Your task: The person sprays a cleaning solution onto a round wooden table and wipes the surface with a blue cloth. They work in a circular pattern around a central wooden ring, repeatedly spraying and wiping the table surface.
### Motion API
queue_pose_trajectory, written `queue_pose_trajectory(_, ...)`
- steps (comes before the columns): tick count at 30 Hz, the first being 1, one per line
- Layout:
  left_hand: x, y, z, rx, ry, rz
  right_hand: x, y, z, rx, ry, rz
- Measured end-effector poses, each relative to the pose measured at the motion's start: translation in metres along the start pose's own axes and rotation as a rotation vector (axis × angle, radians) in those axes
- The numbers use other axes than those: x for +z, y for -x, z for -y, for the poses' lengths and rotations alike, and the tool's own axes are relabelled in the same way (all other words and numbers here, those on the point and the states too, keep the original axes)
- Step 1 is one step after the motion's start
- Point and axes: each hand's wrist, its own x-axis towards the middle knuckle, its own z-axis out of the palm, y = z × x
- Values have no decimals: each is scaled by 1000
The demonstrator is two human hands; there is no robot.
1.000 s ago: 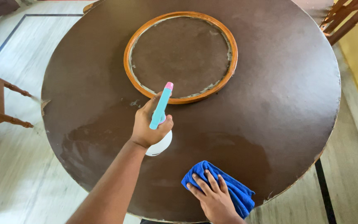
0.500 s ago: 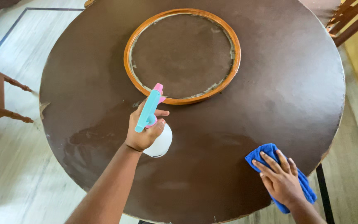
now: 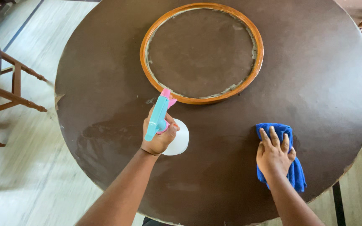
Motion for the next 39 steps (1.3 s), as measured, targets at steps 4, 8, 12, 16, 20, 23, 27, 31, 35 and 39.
queue_pose_trajectory(4, 6, 3, 4, 30, -58, -71, -9, 8, 40, -102, -16, 105)
queue_pose_trajectory(8, 9, 2, 6, 15, -62, -106, -25, 36, 87, -218, -2, 203)
queue_pose_trajectory(12, 10, 0, 6, 22, -102, -107, -36, 67, 122, -345, -48, 316)
queue_pose_trajectory(16, 11, 1, 4, 27, -48, -125, -40, 91, 131, -474, -131, 275)
queue_pose_trajectory(20, 14, 0, 3, 16, -30, -121, -39, 88, 122, -536, -137, 243)
queue_pose_trajectory(23, 13, -1, 5, 36, -76, -116, -38, 73, 118, -555, -115, 246)
queue_pose_trajectory(27, 12, 2, 10, 5, -37, -129, -33, 39, 112, -533, -100, 161)
queue_pose_trajectory(31, 4, -1, 11, 22, -106, -52, -24, -2, 90, -370, -19, 165)
queue_pose_trajectory(35, 0, -3, 13, 7, -25, -36, -11, -30, 47, -206, -30, 93)
queue_pose_trajectory(39, -8, -3, 16, -1, -85, -8, 2, -40, -6, -102, -59, 30)
